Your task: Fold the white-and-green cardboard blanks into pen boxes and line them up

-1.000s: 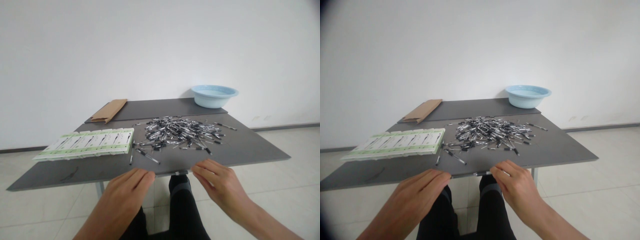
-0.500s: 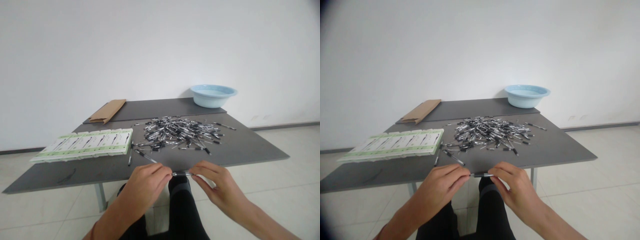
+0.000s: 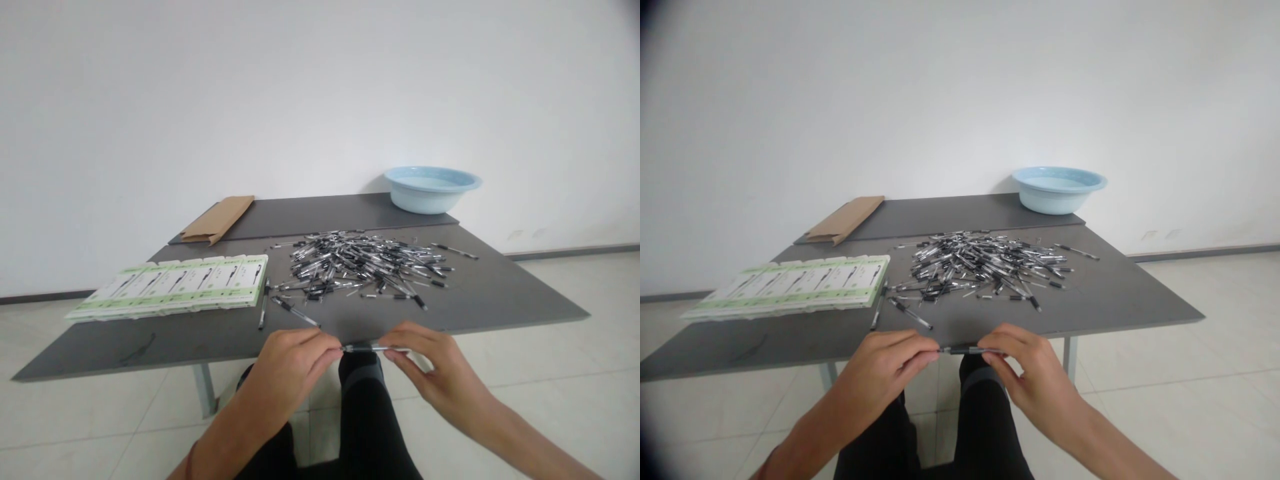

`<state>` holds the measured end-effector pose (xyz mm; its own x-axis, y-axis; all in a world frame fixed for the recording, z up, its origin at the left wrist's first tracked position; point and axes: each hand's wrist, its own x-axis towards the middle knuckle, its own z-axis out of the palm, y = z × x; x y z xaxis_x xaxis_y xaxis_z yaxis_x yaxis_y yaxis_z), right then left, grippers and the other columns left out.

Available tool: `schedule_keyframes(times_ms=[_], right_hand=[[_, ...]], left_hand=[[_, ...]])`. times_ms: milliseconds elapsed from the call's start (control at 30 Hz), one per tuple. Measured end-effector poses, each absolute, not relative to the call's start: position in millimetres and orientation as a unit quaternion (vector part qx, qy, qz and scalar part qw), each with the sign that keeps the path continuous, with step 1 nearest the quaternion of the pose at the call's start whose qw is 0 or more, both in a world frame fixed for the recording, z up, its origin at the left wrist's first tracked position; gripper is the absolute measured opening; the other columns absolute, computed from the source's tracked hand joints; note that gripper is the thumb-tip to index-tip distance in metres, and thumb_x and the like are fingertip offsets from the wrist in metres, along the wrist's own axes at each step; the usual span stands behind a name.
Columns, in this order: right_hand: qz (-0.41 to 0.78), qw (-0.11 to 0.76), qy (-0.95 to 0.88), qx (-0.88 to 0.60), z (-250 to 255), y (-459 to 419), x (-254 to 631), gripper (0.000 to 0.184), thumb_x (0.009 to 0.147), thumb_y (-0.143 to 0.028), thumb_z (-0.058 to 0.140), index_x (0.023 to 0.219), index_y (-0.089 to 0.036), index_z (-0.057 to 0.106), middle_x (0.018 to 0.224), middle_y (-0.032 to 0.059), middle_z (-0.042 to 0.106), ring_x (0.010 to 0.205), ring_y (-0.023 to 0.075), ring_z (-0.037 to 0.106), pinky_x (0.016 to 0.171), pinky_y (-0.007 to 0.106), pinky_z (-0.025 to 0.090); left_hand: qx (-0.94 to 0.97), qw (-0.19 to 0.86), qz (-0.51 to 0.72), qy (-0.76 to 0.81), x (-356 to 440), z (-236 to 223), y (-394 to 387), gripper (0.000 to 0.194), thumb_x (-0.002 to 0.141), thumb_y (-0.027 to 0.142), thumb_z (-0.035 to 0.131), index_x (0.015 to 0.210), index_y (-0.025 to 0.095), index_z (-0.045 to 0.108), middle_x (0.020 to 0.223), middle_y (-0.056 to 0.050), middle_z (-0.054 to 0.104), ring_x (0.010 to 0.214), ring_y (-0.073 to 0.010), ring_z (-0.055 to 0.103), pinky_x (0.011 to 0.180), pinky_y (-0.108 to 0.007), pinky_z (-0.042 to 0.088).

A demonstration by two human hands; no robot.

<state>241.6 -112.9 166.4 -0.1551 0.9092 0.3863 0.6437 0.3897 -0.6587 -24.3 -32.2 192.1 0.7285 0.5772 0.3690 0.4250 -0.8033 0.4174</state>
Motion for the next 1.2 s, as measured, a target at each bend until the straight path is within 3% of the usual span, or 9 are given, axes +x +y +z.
schedule_keyframes(times_ms=[267, 467, 767, 1067, 1200], right_hand=[[-0.035, 0.278, -0.710, -0.646, 141, -80, 329, 0.018, 0.099, -0.026, 0.061, 0.101, -0.023, 0.079, 0.106, 0.0077, 0.079, 0.101, 0.0315, 0.070, 0.090, 0.047, 0.054], [-0.077, 0.222, -0.746, -0.623, 122, -79, 324, 0.022, 0.101, -0.021, 0.059, 0.101, -0.022, 0.081, 0.103, 0.0095, 0.076, 0.095, 0.0288, 0.064, 0.080, 0.040, 0.052], [-0.127, 0.159, -0.801, -0.563, 114, -54, 304, 0.022, 0.095, -0.010, 0.068, 0.106, -0.024, 0.080, 0.105, 0.0066, 0.077, 0.098, 0.0285, 0.062, 0.078, 0.038, 0.043], [-0.160, 0.133, -0.796, -0.569, 114, -55, 288, 0.022, 0.096, -0.009, 0.065, 0.111, -0.020, 0.077, 0.109, 0.0102, 0.076, 0.101, 0.0300, 0.064, 0.082, 0.039, 0.045], [-0.149, 0.164, -0.774, -0.593, 121, -63, 291, 0.021, 0.100, -0.016, 0.058, 0.114, -0.019, 0.074, 0.113, 0.0121, 0.074, 0.098, 0.0282, 0.066, 0.077, 0.036, 0.046]], left_hand=[[0.905, 0.007, 0.120, 0.408, -38, 187, -5, 0.021, 0.105, 0.028, 0.055, 0.102, 0.026, 0.075, 0.094, -0.001, 0.077, 0.089, -0.0239, 0.073, 0.071, -0.032, 0.047], [0.893, -0.053, 0.053, 0.443, -20, 181, 3, 0.023, 0.105, 0.028, 0.053, 0.092, 0.023, 0.072, 0.089, -0.004, 0.075, 0.092, -0.0271, 0.071, 0.069, -0.034, 0.046], [0.886, -0.035, 0.044, 0.461, 26, 159, -13, 0.023, 0.104, 0.023, 0.052, 0.095, 0.019, 0.072, 0.100, -0.009, 0.072, 0.103, -0.0285, 0.068, 0.073, -0.035, 0.053], [0.882, -0.019, 0.058, 0.468, 50, 161, 5, 0.019, 0.105, 0.022, 0.052, 0.104, 0.015, 0.070, 0.113, -0.014, 0.069, 0.109, -0.0304, 0.066, 0.074, -0.034, 0.053], [0.899, 0.025, 0.085, 0.429, 51, 161, -6, 0.017, 0.106, 0.032, 0.055, 0.111, 0.023, 0.068, 0.113, -0.006, 0.072, 0.105, -0.0262, 0.069, 0.071, -0.030, 0.049]])
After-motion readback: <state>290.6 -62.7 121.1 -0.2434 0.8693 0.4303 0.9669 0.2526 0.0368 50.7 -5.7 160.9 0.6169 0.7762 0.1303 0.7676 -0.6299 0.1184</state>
